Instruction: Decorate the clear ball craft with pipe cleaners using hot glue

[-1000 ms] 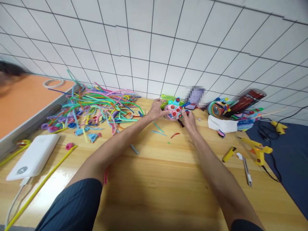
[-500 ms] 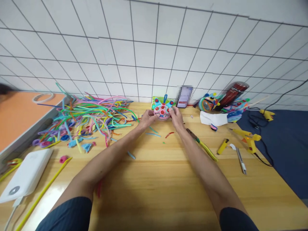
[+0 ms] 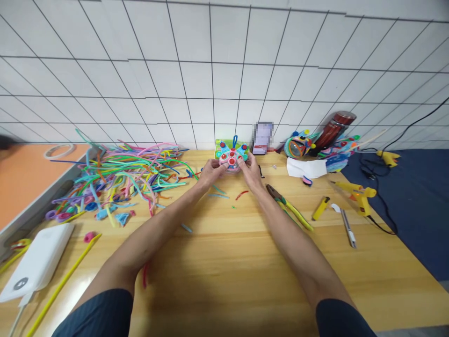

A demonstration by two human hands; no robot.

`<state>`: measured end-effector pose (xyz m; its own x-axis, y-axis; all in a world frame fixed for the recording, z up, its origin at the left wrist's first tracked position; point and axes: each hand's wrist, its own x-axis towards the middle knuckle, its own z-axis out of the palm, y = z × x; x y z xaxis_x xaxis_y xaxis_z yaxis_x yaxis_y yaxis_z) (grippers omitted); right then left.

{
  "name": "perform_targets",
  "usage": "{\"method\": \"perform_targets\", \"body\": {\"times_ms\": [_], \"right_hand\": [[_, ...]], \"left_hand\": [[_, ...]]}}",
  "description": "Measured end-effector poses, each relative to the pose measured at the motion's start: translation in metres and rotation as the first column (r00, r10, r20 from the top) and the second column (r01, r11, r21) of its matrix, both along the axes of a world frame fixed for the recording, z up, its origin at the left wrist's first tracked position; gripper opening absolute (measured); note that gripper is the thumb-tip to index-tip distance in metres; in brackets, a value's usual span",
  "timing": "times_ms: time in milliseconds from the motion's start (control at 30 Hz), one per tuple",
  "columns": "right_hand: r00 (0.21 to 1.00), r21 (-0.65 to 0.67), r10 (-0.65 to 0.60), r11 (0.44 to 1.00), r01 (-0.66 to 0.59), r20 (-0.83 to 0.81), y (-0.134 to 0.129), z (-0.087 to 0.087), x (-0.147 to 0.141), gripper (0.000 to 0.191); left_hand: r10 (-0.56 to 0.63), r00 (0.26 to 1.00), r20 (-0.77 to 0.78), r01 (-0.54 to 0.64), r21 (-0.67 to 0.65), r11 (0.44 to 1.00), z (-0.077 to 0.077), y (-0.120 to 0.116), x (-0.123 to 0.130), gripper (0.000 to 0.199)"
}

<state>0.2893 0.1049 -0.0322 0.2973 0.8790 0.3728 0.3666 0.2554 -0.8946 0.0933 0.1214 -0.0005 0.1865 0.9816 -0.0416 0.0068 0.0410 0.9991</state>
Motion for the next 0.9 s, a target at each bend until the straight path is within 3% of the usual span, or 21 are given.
{"method": "perform_targets", "body": {"times_ms": [233, 400, 600, 700, 833, 867, 900], "right_hand": [[0.973, -0.07, -0.212, 0.976, 0.206, -0.094, -0.001, -0.001, 0.013, 0.082], [0.964, -0.082, -0.238, 0.97, 0.23, -0.117, 0.0, -0.002, 0.016, 0.077], [0.961, -0.067, -0.24, 0.97, 0.233, -0.137, -0.003, 0.005, 0.009, 0.072], [0.953, -0.038, -0.254, 0.967, 0.252, -0.163, -0.003, 0.026, 0.018, 0.067], [0.948, 0.051, -0.258, 0.961, 0.271, -0.188, -0.014, 0.076, 0.052, 0.055], [0.959, 0.106, -0.223, 0.964, 0.244, -0.175, -0.021, 0.088, 0.059, 0.054], [0.974, 0.158, -0.173, 0.968, 0.196, -0.149, -0.032, 0.098, 0.061, 0.053]], "left_hand": [[0.013, 1.0, -0.026, -0.013, -0.022, 1.0, 0.005, -0.006, -0.006, 0.061], [0.032, 0.999, -0.042, -0.033, -0.024, 0.999, 0.004, -0.009, -0.008, 0.066], [0.031, 0.998, -0.059, -0.031, -0.001, 1.0, 0.008, -0.013, -0.006, 0.058], [0.08, 0.994, -0.073, -0.077, 0.047, 0.996, 0.021, -0.011, -0.015, 0.052], [0.209, 0.976, -0.063, -0.195, 0.181, 0.964, 0.062, 0.011, -0.061, 0.042], [0.262, 0.963, -0.054, -0.243, 0.238, 0.94, 0.074, 0.019, -0.077, 0.039], [0.354, 0.934, -0.045, -0.318, 0.346, 0.883, 0.087, 0.026, -0.091, 0.035]]}}
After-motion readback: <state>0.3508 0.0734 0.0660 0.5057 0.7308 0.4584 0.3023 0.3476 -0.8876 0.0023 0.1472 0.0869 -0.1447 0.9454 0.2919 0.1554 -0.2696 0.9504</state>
